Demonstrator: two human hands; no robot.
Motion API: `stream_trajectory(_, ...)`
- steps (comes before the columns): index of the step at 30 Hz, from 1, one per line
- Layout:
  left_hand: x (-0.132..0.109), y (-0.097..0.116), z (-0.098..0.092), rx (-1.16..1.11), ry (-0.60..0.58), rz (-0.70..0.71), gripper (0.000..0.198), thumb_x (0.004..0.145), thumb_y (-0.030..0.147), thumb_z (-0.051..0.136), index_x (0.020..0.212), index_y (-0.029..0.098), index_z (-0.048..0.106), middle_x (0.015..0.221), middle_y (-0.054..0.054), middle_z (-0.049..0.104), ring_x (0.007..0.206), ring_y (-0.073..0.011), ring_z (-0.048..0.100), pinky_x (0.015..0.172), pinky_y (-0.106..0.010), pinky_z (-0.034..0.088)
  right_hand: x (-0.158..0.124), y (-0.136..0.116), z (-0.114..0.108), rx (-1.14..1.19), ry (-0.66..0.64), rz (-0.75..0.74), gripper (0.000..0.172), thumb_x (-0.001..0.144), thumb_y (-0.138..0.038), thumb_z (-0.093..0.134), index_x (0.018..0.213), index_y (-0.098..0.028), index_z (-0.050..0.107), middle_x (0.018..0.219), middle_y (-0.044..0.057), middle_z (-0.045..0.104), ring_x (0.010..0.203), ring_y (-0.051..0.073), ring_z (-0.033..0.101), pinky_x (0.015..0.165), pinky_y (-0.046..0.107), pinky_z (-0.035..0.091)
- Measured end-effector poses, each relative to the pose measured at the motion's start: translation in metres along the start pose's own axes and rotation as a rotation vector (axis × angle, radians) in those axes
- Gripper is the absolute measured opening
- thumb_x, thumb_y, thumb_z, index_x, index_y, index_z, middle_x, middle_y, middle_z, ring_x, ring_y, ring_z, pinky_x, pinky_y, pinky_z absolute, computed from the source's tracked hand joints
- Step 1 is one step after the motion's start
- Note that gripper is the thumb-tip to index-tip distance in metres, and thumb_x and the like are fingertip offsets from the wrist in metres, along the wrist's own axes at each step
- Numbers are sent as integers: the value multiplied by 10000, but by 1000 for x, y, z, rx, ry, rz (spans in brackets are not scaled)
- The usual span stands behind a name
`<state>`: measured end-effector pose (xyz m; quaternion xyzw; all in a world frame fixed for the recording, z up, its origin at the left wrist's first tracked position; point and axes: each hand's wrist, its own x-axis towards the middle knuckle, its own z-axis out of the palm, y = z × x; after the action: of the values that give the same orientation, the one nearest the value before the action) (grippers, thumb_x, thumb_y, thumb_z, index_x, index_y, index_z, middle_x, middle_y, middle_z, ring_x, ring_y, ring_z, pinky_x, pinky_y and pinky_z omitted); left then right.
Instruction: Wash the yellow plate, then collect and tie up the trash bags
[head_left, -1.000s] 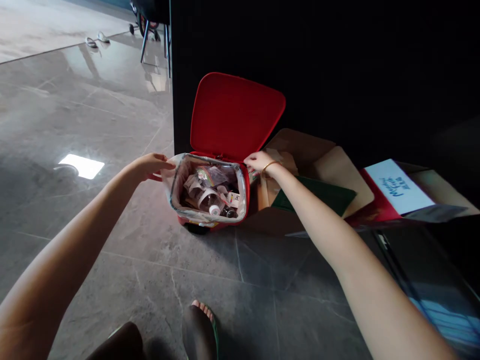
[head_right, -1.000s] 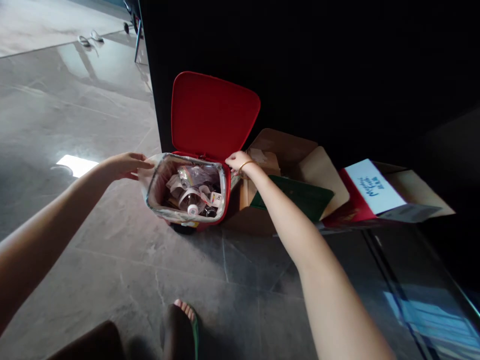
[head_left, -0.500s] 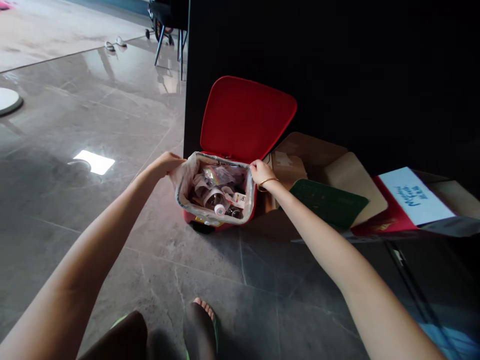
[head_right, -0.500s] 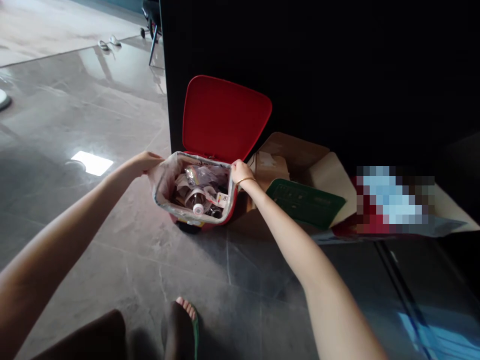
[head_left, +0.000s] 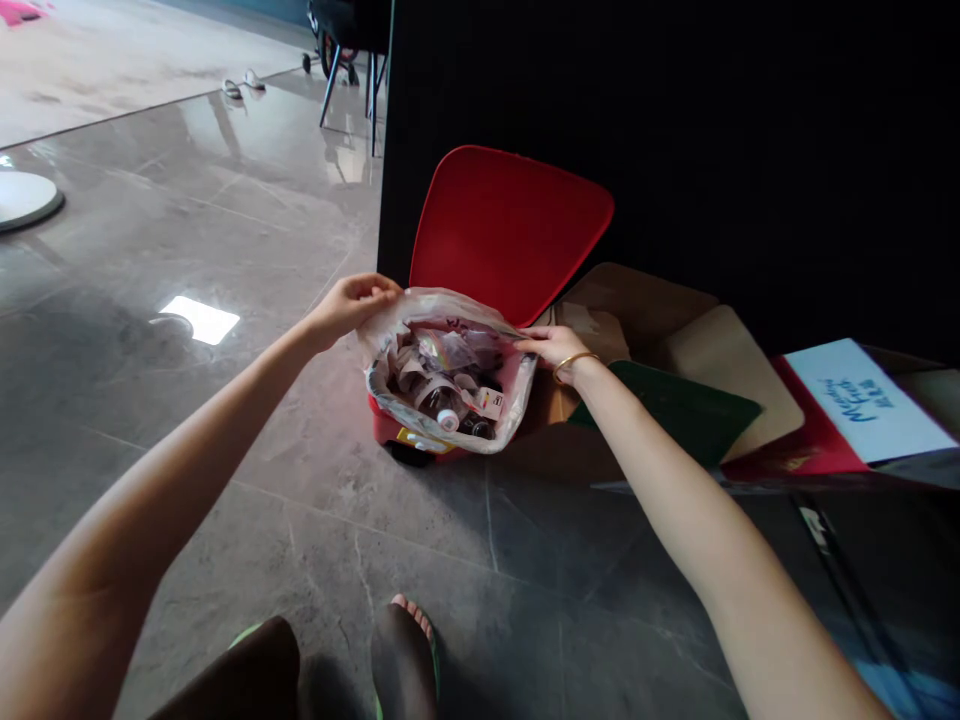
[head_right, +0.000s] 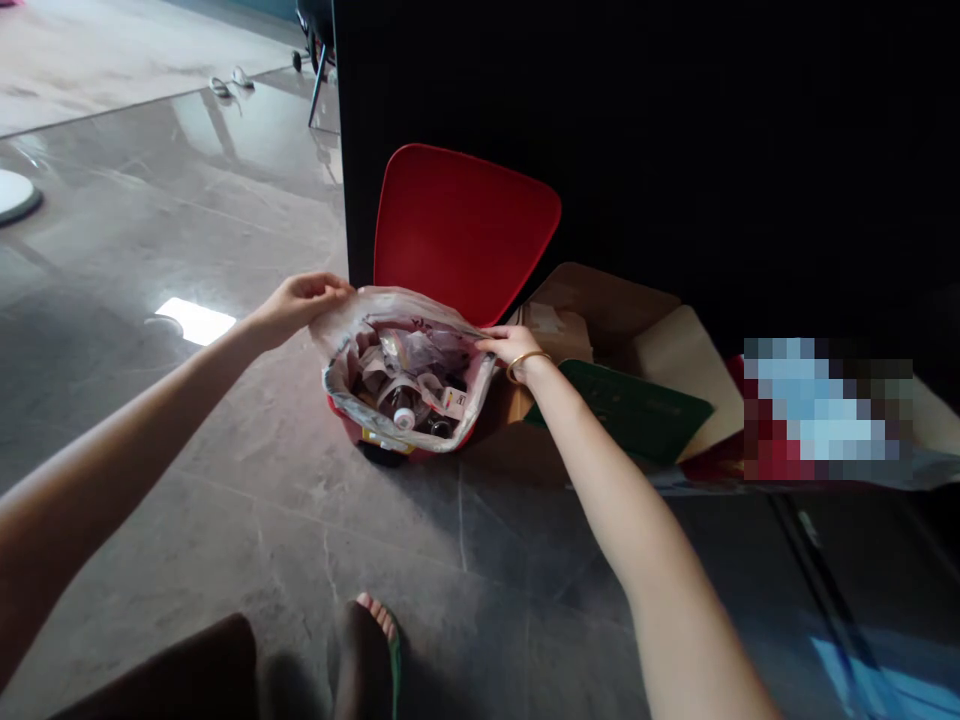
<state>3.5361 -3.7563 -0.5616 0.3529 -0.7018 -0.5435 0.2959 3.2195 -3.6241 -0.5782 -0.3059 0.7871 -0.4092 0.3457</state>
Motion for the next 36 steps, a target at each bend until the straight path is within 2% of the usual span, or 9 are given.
stream_trajectory(4,-31,-4,-23,5,-463,-270,394,730,455,709,1016,186,679,822,-42,660,645,-118,578,558,-205,432,-10,7,-5,-80,22,-126,205,655,-119,762,850,-147,708,741,9,695,598,113,596,592,268,540)
stream_trajectory(9,-50,-15,-28,70,-681,-382,275,687,404,737,828,173,688,752,-37,660,680,-137,605,676,-255,495,-16,21,-2,-92,77,-259,181,711,-251,731,855,-160,668,751,22,653,624,152,611,540,306,570)
stream_trajectory(11,-48,-18,-27,96,-647,-340,258,687,388,731,817,170,688,739,-39,663,682,-141,610,687,-260,493,-18,28,-3,-134,107,-308,183,714,-280,720,842,-169,648,766,30,650,664,168,622,570,324,582)
stream_trajectory(16,-38,-26,-31,155,-278,-236,493,671,423,741,1090,184,640,1035,-95,693,901,-174,651,773,-265,505,-27,43,-11,-209,120,-426,211,710,-242,696,899,-185,622,897,48,661,784,174,653,764,359,587)
stream_trajectory(20,-41,-33,-30,212,-381,-360,752,591,462,788,1267,213,573,1119,-111,688,897,-200,668,728,-262,514,-42,49,-11,-225,75,-409,315,683,-203,701,982,-200,600,819,1,614,675,147,629,728,346,582)
stream_trajectory(23,-42,-37,-23,255,-462,-388,531,666,539,707,1071,199,664,816,-45,704,641,-164,629,583,-239,461,-55,50,-9,-156,22,-319,467,690,-205,704,1131,-193,550,710,-49,562,618,135,615,696,325,578)
stream_trajectory(27,-35,-39,-9,524,-347,-275,386,830,547,483,729,204,627,607,-20,604,533,-150,549,512,-233,372,-71,51,-4,-122,-100,-102,586,730,-312,718,1256,-168,504,686,-49,549,550,125,572,553,294,563)
stream_trajectory(31,-31,-31,6,868,-254,-133,293,880,417,436,824,202,627,770,-77,683,698,-193,632,594,-237,387,-79,56,3,-370,-37,-233,508,711,-354,746,1158,-164,596,721,-17,565,558,135,550,547,309,542)
stream_trajectory(36,-37,-3,13,1066,-30,-174,381,943,386,313,1082,164,589,883,-144,713,796,-243,677,694,-274,445,-93,50,10,-550,15,-465,186,791,-388,661,781,-204,640,818,53,664,687,187,621,709,350,535)
